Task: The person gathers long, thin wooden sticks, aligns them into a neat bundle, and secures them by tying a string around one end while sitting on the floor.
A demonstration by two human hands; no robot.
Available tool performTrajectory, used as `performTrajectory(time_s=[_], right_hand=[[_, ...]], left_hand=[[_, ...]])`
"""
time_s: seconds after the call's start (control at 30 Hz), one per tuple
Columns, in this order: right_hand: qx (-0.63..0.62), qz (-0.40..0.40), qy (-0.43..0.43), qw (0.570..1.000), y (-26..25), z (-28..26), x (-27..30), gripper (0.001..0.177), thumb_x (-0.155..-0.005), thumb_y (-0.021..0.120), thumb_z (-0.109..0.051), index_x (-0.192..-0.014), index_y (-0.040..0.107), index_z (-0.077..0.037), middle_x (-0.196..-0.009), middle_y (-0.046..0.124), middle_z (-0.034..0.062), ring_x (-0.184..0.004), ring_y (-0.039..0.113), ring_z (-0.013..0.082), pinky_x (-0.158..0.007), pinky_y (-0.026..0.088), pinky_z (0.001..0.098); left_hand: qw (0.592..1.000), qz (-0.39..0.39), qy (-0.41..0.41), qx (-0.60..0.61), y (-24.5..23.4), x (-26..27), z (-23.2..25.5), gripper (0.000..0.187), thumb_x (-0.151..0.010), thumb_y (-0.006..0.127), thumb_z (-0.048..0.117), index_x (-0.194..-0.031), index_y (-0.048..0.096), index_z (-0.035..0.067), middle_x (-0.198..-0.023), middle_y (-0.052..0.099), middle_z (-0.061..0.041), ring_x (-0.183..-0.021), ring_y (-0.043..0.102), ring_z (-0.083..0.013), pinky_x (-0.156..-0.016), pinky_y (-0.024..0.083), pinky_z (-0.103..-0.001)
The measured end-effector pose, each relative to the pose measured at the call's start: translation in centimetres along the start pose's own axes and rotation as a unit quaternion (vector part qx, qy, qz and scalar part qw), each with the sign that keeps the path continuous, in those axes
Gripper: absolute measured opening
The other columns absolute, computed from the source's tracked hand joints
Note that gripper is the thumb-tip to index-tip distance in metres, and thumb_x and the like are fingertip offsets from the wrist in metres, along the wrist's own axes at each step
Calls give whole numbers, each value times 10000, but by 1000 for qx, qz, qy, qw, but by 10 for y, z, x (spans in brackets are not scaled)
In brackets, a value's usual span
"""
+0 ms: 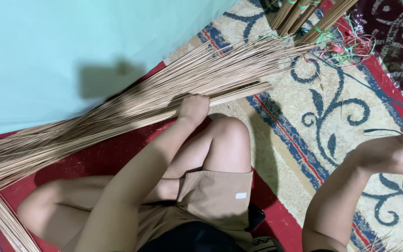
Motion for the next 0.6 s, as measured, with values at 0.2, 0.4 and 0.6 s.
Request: performTrajectory(time_s=[0.2, 0.4, 0.6], right_hand=[[-63, -43, -97, 992, -19, 0, 0, 87, -1029, 500, 104, -1012, 585, 93, -820, 571, 330, -646, 453, 387, -551, 355, 472], [189, -479, 309, 800, 56, -22, 44, 348, -969, 435, 191, -1272, 490, 30, -1004, 581, 158, -792, 574, 218, -669, 523, 338], [370, -748, 381, 398, 69, -14, 104, 477, -968, 580, -240, -1287, 677, 101, -1163, 701, 408, -1210, 603, 574, -1024, 479, 607]], left_hand=[[1000, -7, 3, 15, 0, 1, -1, 248, -841, 532, -55, -932, 733, 60, -826, 761, -143, -741, 752, -354, -591, 603, -485], [999, -22, 1, 24, -8, 4, 2, 269, -866, 518, -36, -962, 748, 65, -873, 770, -158, -797, 761, -372, -639, 610, -506], [997, 14, 11, 76, -26, 13, -3, 283, -943, 462, 16, -886, 736, -24, -841, 763, -199, -880, 769, -428, -733, 614, -563]])
Point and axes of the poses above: each hand's wrist, its own x-axis away from the middle knuckle, its own y-axis out of the palm, z = x × y, the point moved 4 cm from there along -x, towards the middle knuckle
